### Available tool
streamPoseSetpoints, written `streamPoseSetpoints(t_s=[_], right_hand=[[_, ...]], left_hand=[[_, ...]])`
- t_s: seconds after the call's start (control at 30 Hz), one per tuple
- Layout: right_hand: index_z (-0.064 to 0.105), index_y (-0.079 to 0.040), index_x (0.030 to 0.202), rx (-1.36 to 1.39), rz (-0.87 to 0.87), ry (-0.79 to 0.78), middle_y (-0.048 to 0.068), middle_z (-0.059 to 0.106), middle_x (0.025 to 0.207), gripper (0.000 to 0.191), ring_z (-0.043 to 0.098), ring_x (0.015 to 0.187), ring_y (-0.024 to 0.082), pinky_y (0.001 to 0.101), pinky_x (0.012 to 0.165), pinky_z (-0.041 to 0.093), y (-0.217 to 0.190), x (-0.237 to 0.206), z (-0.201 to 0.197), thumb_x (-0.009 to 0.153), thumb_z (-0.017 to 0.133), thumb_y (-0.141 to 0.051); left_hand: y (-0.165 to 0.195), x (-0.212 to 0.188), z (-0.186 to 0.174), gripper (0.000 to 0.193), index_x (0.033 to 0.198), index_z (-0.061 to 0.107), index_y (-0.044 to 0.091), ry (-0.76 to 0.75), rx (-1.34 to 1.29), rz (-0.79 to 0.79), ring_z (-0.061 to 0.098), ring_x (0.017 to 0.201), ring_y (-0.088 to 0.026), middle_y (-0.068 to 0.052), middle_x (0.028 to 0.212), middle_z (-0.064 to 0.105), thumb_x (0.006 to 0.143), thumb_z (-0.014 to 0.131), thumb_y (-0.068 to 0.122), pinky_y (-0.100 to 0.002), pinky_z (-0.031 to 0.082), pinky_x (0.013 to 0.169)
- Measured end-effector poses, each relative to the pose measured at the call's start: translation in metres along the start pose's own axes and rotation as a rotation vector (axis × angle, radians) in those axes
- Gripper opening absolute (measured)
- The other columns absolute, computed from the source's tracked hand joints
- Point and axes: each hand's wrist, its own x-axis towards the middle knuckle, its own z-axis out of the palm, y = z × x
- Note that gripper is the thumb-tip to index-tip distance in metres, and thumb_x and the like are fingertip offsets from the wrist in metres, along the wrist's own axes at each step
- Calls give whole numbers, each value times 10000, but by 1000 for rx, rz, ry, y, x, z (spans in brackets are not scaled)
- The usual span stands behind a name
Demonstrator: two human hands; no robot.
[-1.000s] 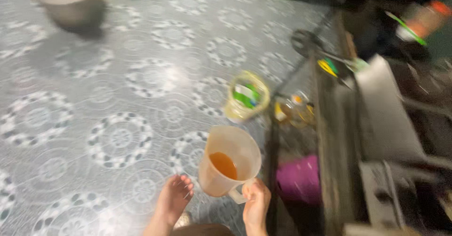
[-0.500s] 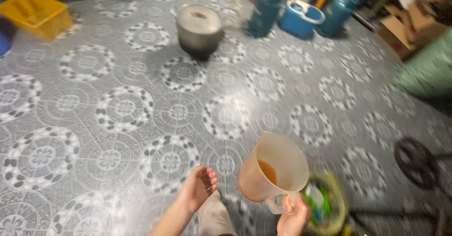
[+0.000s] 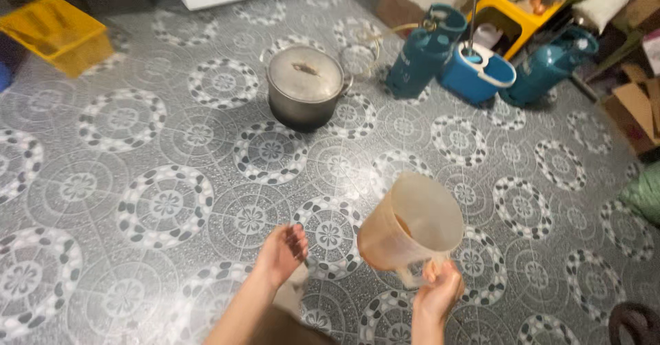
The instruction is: The person carries a bag of baby corn to the prep table, then adds baby corn, mushrooms, shredded cabbage and other ingredients one at a time into black clay pot bowls arranged on portable gas stoves, and pours broth from a plastic pitcher into the pots. They also discard trash in a bin and handle a cutting board and knife.
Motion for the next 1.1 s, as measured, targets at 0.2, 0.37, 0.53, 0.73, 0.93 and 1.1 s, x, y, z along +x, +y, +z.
streamPoseSetpoints(t_s=[0.2, 0.37, 0.53, 0.73, 0.93, 1.1], right_hand=[[446, -76, 737, -33, 17, 35, 21, 397, 659, 261, 371, 616, 138, 308, 599, 289, 51, 128, 59, 929, 414, -250], [432, -98, 796, 35, 35, 93, 13, 413, 692, 238, 376, 625, 127, 293, 560, 280, 112, 248, 62, 978, 444, -251], [487, -42, 1010, -68, 217, -10, 75, 505, 720, 235, 454, 599, 163, 320, 523, 348, 185, 417, 76, 941, 511, -265], [553, 26, 1266, -188, 682, -400, 150, 615, 755, 482, 547, 568, 205, 352, 477, 428, 231, 642, 141, 897, 591, -281], [580, 91, 1295, -345, 612, -369, 196, 675, 885, 478, 611, 656, 214, 336, 515, 472, 296, 792, 263, 937, 575, -226], [608, 123, 1156, -371, 508, -243, 171, 706, 1061, 505, 723, 818, 208, 327, 627, 589, 401, 878, 394, 889, 554, -302]], left_hand=[[71, 163, 88, 208, 973, 658, 106, 105, 35, -40, 632, 753, -201, -44, 857, 671, 937, 577, 294, -354, 511, 703], [84, 281, 129, 254, 1006, 693, 78, 111, 23, -124, 638, 740, -213, -69, 849, 660, 940, 619, 312, -355, 525, 695], [121, 420, 167, 341, 967, 711, 138, 188, -21, -156, 626, 743, -174, -21, 852, 681, 930, 590, 455, -338, 487, 668], [197, 589, 233, 362, 786, 615, 132, 397, -26, 114, 650, 767, -197, -51, 840, 686, 933, 687, 455, -344, 488, 648], [287, 715, 252, 176, 903, 685, 59, 716, 63, 458, 608, 642, -170, -52, 776, 682, 872, 727, 227, -292, 443, 524], [372, 827, 243, 476, 1264, 670, 160, 886, 221, 515, 618, 668, -186, -71, 818, 715, 804, 759, 243, -337, 507, 598]])
